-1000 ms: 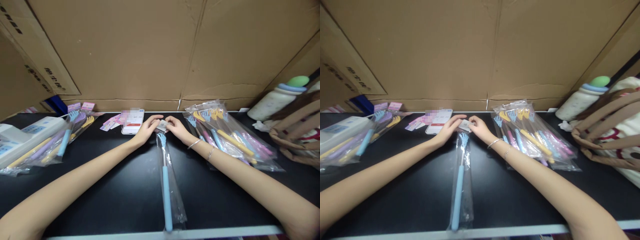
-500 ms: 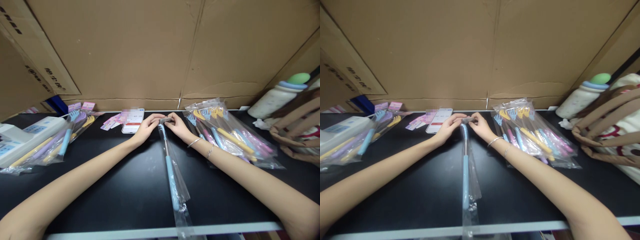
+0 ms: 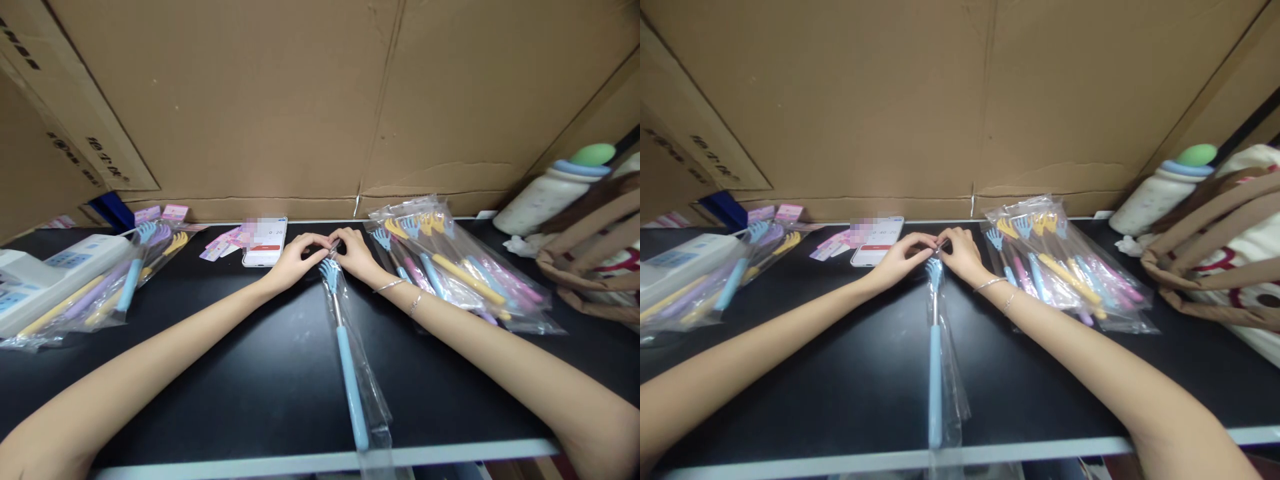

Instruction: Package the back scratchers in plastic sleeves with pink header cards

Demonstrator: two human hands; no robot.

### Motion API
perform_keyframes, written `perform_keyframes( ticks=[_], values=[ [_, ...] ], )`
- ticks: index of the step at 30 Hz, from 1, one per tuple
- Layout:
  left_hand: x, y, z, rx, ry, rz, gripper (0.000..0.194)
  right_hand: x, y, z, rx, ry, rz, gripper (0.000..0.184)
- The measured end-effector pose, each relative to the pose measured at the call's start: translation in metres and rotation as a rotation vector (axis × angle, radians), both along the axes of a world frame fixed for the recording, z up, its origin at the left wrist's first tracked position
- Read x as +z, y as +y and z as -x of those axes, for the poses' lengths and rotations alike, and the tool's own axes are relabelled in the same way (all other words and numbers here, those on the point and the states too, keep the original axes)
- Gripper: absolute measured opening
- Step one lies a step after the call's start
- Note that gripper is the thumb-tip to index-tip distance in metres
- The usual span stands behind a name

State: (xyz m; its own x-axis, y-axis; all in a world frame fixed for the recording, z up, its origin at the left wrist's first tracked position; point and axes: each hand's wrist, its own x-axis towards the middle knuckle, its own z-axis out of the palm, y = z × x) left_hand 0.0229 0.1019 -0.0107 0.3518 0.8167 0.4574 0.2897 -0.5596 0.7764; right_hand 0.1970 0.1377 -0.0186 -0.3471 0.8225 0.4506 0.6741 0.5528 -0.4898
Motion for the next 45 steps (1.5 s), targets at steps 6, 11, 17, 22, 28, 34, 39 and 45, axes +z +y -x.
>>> perform_keyframes(
  ticks=[6,11,17,22,28,34,39,45],
  values=[
    [0.003,-0.002,-0.002,-0.032,0.215,-0.105,0.02,-0.001,0.006,-0.007,-0.036,0.013,-0.012,0.036],
    [0.004,-0.008,-0.005,0.017,0.466,-0.181,0.023,-0.004,0.012,-0.008,-0.08,0.103,0.022,0.034],
    [0.005,-0.012,-0.006,-0.035,0.601,-0.238,0.039,-0.001,0.006,-0.004,-0.071,0.082,0.054,0.021],
    [0.002,-0.009,-0.004,-0.041,0.569,-0.23,0.036,0.002,0.002,-0.003,-0.077,0.098,0.083,0.021],
    [-0.002,-0.005,-0.002,0.043,0.499,-0.187,0.04,0.001,0.003,-0.002,-0.081,0.081,0.102,0.024],
    [-0.003,-0.006,-0.003,0.119,0.516,-0.198,0.045,0.001,0.002,0.0,-0.089,0.032,0.089,0.02],
    [-0.003,-0.006,-0.002,0.165,0.487,-0.153,0.039,0.003,0.0,0.002,-0.1,-0.003,0.105,0.015],
    [-0.005,-0.003,-0.002,0.197,0.456,-0.105,0.039,0.004,0.001,0.001,-0.11,0.019,0.153,0.021]
  ],
)
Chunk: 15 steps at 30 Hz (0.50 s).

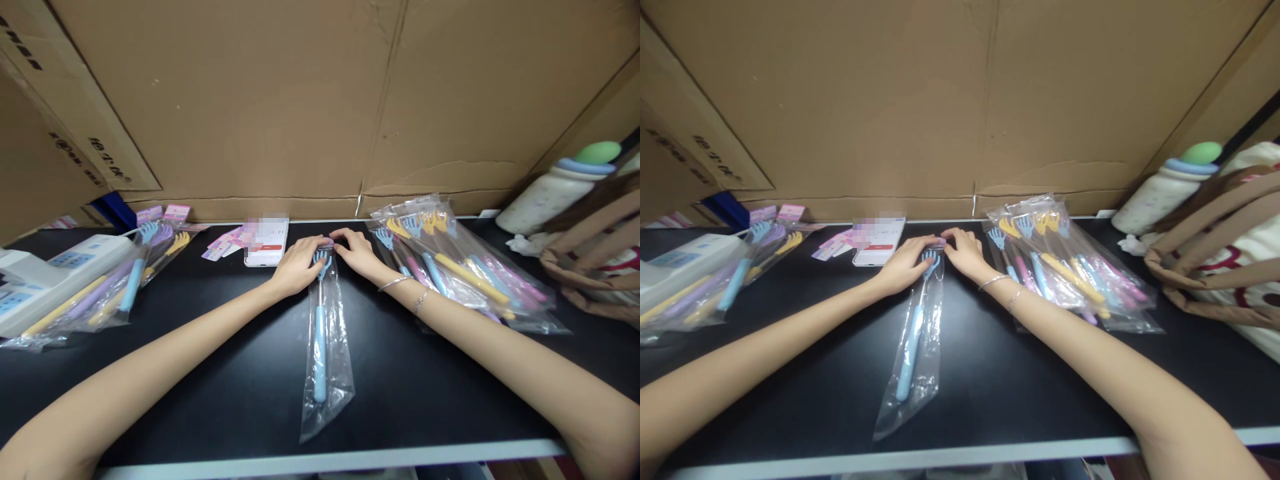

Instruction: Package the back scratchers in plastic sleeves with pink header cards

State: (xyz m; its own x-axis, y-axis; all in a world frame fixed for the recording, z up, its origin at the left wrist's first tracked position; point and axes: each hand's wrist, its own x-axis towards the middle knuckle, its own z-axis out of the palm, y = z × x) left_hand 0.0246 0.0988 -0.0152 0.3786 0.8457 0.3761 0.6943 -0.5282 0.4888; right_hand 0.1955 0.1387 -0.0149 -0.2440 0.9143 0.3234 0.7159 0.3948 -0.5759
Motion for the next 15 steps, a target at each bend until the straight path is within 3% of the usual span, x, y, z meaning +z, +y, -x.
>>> perform_keyframes(
  ticks=[15],
  values=[
    [-0.0052,0.0025,-0.0007,0.066,0.065,0.03,0.062,-0.0053,0.0048,-0.0028,0.021,0.018,-0.035,0.037]
  ],
)
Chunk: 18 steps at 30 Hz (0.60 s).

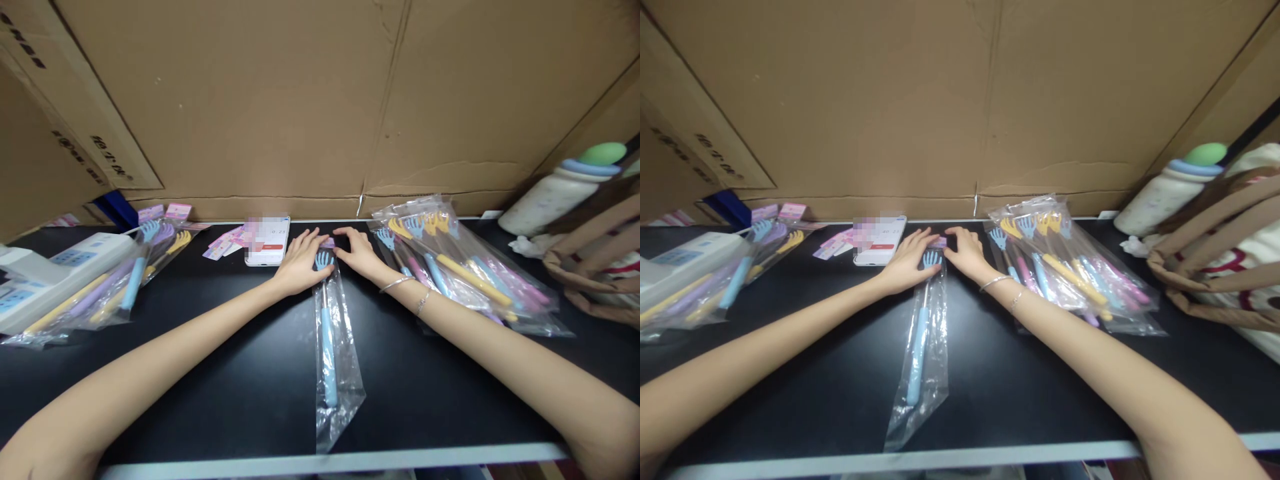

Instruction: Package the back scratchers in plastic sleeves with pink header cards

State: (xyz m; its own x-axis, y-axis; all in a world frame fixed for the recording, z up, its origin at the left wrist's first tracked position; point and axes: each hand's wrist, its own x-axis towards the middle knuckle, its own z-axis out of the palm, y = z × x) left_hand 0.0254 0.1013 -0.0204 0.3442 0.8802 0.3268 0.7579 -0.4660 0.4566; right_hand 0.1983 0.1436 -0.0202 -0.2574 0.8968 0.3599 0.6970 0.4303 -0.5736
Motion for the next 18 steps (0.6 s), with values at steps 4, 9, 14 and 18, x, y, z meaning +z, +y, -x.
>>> perform_keyframes(
  ticks=[4,9,14,18],
  values=[
    [-0.0037,0.0015,-0.0006,0.02,-0.042,0.06,0.068,-0.0018,0.001,-0.0011,0.056,0.079,-0.055,0.039],
    [-0.0075,0.0035,-0.0022,0.019,-0.066,0.082,0.067,-0.0016,-0.003,0.0032,0.058,0.088,-0.018,0.038],
    [-0.0015,-0.0005,-0.0039,0.025,-0.008,0.088,0.067,-0.0017,-0.0019,0.0045,0.098,0.036,0.004,0.036],
    [0.0009,-0.0021,-0.0033,0.005,0.009,0.075,0.068,-0.0007,-0.0006,0.0029,0.113,-0.055,0.001,0.037]
  ],
)
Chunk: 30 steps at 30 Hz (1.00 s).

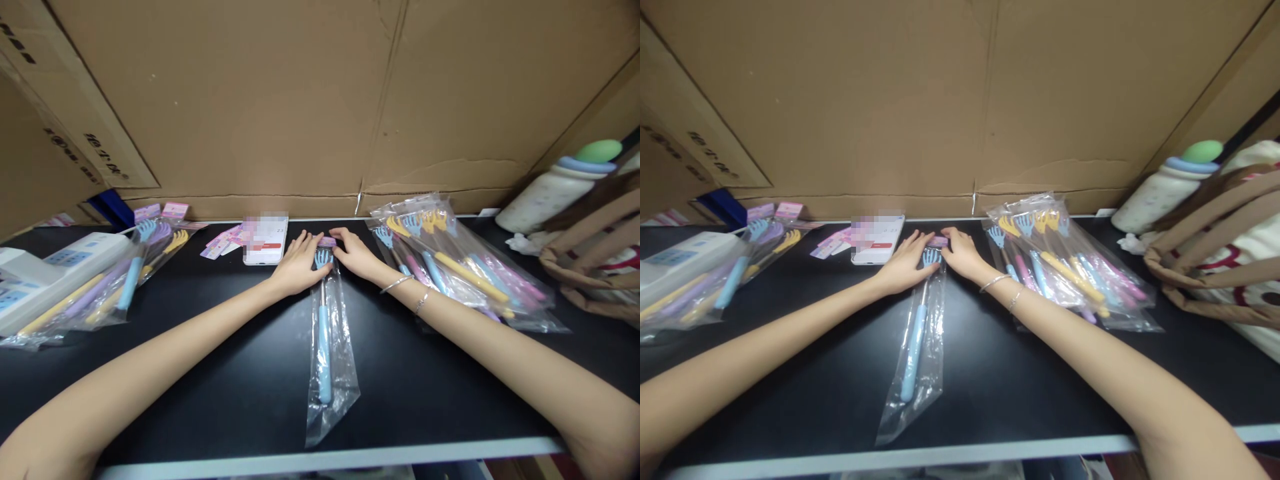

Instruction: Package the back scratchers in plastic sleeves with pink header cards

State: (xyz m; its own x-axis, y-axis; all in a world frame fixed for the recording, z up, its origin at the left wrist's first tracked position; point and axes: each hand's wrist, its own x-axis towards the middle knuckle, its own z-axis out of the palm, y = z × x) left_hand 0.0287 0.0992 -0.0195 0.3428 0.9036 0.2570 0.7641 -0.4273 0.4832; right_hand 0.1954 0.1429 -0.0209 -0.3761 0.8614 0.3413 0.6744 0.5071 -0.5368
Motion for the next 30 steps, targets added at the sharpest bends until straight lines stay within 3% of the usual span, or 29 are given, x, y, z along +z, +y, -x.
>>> perform_keyframes(
  ticks=[30],
  values=[
    [0.0009,-0.0008,0.0018,-0.01,0.072,-0.043,0.063,-0.0031,-0.0014,0.0018,-0.01,-0.102,-0.034,0.043]
  ],
)
